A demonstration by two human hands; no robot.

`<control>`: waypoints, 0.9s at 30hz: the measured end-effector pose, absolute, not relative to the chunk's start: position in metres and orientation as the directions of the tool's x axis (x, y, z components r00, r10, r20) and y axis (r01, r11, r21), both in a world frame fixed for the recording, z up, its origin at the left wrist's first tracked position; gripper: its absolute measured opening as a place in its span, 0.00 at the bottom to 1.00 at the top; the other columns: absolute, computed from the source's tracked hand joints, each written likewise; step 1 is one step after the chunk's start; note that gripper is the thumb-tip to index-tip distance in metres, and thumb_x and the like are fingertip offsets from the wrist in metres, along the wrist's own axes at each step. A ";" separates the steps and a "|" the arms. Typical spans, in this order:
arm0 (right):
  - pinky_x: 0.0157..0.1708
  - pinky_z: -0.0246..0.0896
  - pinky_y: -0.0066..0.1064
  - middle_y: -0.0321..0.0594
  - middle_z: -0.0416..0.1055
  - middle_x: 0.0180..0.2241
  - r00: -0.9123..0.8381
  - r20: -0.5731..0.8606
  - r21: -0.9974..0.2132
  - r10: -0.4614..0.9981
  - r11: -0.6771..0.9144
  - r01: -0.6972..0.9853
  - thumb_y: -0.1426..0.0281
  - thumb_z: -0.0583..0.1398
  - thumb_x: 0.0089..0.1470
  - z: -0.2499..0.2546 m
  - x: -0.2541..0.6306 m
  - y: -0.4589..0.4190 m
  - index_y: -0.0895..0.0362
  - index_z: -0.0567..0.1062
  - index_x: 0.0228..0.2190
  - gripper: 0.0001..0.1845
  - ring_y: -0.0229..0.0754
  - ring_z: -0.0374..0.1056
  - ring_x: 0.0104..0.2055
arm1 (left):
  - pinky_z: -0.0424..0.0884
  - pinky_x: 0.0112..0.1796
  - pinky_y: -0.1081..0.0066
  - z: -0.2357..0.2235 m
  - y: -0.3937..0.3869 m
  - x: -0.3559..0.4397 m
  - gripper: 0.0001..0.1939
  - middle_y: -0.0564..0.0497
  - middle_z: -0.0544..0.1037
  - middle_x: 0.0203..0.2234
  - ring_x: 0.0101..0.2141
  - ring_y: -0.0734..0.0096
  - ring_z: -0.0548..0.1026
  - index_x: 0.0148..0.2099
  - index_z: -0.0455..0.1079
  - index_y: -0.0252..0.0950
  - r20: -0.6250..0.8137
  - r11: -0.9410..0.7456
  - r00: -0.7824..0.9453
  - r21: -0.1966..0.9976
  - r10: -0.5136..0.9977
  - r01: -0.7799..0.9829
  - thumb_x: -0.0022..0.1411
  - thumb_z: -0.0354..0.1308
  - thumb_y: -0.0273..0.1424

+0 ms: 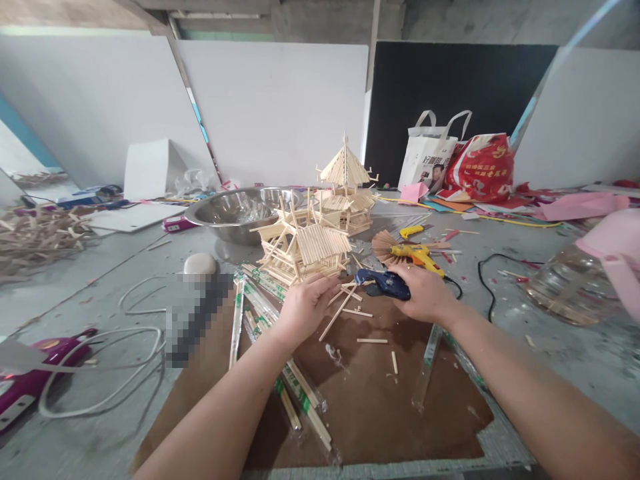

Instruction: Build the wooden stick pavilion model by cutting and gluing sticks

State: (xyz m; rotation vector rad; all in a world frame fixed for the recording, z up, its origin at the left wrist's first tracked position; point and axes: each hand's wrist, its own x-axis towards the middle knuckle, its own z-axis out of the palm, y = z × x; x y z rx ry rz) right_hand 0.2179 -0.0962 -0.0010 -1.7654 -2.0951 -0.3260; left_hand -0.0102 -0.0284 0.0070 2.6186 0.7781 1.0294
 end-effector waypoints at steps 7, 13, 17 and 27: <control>0.32 0.57 0.33 0.44 0.70 0.35 -0.122 0.398 -0.066 0.909 0.161 0.985 0.67 0.54 0.39 0.000 0.217 -0.096 0.57 0.66 0.36 0.18 0.47 0.66 0.36 | 0.64 0.28 0.76 0.007 -0.029 -0.010 0.11 0.50 0.71 0.24 0.26 0.75 0.68 0.33 0.68 0.35 0.562 -0.834 0.617 0.398 0.551 0.383 0.58 0.45 0.30; 0.31 0.56 0.32 0.43 0.70 0.34 -0.090 0.364 -0.068 0.927 0.123 0.990 0.67 0.53 0.39 0.001 0.214 -0.097 0.57 0.67 0.35 0.17 0.46 0.66 0.35 | 0.64 0.28 0.76 0.009 -0.030 -0.009 0.11 0.50 0.72 0.25 0.27 0.75 0.69 0.33 0.68 0.35 0.555 -0.826 0.613 0.405 0.563 0.392 0.58 0.45 0.31; 0.31 0.56 0.32 0.43 0.71 0.33 -0.063 0.350 -0.073 0.935 0.095 0.993 0.66 0.54 0.39 0.001 0.213 -0.096 0.57 0.67 0.35 0.17 0.46 0.66 0.34 | 0.64 0.29 0.76 0.010 -0.031 -0.009 0.12 0.49 0.72 0.25 0.27 0.75 0.69 0.34 0.69 0.35 0.539 -0.816 0.614 0.417 0.576 0.400 0.58 0.45 0.31; 0.28 0.55 0.31 0.43 0.72 0.30 0.001 0.337 -0.061 0.942 0.021 0.998 0.64 0.54 0.41 0.002 0.207 -0.095 0.56 0.68 0.33 0.14 0.47 0.67 0.31 | 0.64 0.29 0.75 0.011 -0.030 -0.010 0.11 0.49 0.73 0.25 0.27 0.74 0.69 0.32 0.69 0.35 0.542 -0.812 0.606 0.424 0.582 0.400 0.57 0.46 0.32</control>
